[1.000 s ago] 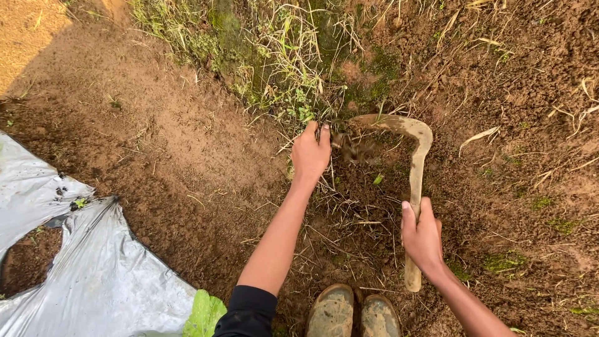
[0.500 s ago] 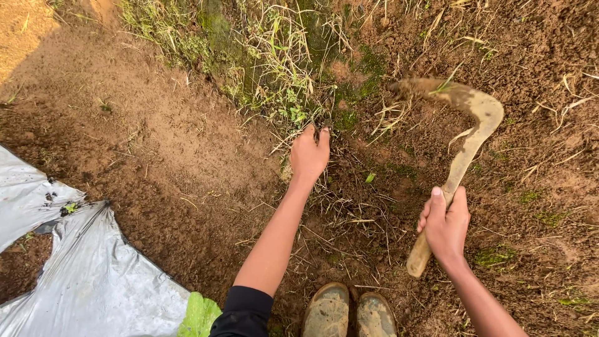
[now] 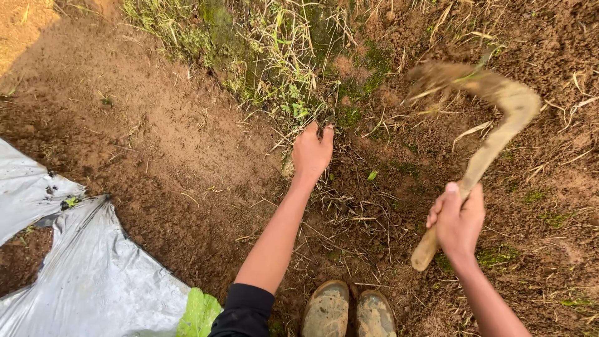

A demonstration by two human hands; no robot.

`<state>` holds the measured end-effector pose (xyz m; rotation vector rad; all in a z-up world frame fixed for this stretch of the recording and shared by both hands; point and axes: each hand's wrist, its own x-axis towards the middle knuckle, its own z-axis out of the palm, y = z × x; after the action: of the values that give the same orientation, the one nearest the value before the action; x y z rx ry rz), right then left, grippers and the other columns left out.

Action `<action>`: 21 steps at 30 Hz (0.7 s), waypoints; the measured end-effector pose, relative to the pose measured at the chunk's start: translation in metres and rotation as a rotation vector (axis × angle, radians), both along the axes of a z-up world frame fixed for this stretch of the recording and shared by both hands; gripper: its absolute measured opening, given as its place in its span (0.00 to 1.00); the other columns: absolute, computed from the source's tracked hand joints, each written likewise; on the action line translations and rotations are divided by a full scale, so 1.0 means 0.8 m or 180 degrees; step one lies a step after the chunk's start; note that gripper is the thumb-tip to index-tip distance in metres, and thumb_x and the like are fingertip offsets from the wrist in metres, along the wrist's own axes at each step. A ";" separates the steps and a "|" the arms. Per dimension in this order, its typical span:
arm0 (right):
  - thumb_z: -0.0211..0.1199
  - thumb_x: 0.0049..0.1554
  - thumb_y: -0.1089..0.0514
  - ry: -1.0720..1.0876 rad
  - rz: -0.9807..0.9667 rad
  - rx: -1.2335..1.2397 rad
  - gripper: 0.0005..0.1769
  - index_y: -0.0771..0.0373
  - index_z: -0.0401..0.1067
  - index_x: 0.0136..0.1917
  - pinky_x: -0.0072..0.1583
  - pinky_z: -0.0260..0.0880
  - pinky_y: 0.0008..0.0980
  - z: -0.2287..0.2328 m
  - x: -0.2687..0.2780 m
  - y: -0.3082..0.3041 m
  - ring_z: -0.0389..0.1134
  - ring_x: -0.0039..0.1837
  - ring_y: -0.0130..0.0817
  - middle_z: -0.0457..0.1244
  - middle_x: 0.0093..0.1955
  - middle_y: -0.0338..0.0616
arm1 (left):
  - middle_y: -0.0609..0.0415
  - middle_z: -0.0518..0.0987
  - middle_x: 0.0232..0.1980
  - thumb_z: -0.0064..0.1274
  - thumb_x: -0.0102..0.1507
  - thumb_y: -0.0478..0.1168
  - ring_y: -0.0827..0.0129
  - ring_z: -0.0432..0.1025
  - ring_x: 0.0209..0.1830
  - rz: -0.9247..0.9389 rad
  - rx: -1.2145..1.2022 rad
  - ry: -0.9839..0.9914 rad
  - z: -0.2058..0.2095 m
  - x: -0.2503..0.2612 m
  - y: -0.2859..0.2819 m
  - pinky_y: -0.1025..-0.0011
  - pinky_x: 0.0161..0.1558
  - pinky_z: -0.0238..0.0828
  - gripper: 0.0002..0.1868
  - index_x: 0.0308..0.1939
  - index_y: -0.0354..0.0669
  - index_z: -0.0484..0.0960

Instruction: The person uses a hand hoe to loosen soil and remove weeds from a garden bed. They repeatedly strike the ground with the tool and pull out uprooted weeds by hand, clearing the area around small plants.

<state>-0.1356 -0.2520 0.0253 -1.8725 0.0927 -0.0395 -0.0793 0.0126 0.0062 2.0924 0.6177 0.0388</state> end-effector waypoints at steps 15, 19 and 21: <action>0.43 0.69 0.68 0.0176 0.0280 -0.0347 0.05 0.67 0.60 0.52 0.26 0.66 0.29 -0.018 -0.017 0.007 0.60 0.23 0.31 0.58 0.26 0.42 | 0.25 0.80 0.51 0.47 0.68 0.48 0.39 0.78 0.51 0.0028 -0.0071 -0.0144 -0.043 0.008 -0.002 0.42 0.48 0.75 0.30 0.62 0.22 0.75; 0.41 0.70 0.68 0.0032 0.0305 -0.0251 0.06 0.66 0.59 0.54 0.28 0.66 0.28 -0.021 0.004 0.027 0.59 0.25 0.30 0.57 0.27 0.41 | 0.27 0.81 0.48 0.46 0.68 0.47 0.40 0.79 0.49 0.0096 -0.0029 -0.0181 -0.023 -0.001 0.001 0.45 0.47 0.76 0.28 0.61 0.23 0.75; 0.44 0.70 0.67 0.0454 0.0489 -0.0697 0.04 0.68 0.60 0.54 0.25 0.62 0.26 -0.030 0.009 0.039 0.57 0.24 0.30 0.58 0.27 0.42 | 0.25 0.81 0.49 0.45 0.67 0.45 0.38 0.78 0.50 0.0134 -0.0045 -0.0325 -0.012 -0.004 0.002 0.43 0.48 0.75 0.27 0.61 0.22 0.76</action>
<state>-0.1280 -0.2209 0.0015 -2.0947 0.0437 0.1971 -0.0823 0.0141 -0.0031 2.0499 0.5983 0.1637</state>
